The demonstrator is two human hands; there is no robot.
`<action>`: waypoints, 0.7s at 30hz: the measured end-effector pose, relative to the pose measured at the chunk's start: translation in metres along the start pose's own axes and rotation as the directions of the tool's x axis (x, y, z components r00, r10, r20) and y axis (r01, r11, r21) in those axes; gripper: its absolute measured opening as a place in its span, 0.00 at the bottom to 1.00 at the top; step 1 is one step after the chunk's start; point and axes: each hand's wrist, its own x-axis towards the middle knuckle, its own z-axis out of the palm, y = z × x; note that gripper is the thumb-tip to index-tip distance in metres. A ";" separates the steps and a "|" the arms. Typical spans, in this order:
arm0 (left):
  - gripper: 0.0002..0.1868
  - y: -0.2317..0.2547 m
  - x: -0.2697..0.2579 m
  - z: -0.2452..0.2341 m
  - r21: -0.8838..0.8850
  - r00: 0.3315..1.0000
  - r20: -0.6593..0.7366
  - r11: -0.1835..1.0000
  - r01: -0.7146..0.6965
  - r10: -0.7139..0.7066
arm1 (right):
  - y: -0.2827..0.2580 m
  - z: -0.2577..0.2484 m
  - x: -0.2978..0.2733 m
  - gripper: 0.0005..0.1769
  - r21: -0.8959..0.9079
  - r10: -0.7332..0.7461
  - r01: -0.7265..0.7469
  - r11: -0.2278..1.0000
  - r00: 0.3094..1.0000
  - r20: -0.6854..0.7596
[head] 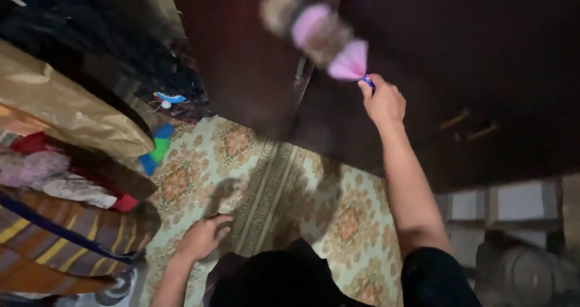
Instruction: Dusting a poster, folding it, and then dusting the surfaces and interior of a wooden wardrobe using a feather duster.
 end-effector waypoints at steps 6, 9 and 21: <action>0.18 0.037 0.045 0.037 -0.125 0.974 -0.211 0.986 -0.107 0.079 | -0.004 0.026 0.048 0.22 0.177 -0.032 0.021 0.984 0.998 0.061; 0.18 0.050 0.041 0.060 -0.121 0.972 -0.233 0.991 -0.061 0.032 | 0.008 0.042 0.051 0.24 0.155 -0.089 0.058 0.986 0.975 0.206; 0.20 0.068 0.158 -0.022 -0.148 0.911 -0.388 0.967 -0.209 0.137 | 0.081 0.115 -0.056 0.15 0.831 0.313 -0.328 0.450 0.929 0.197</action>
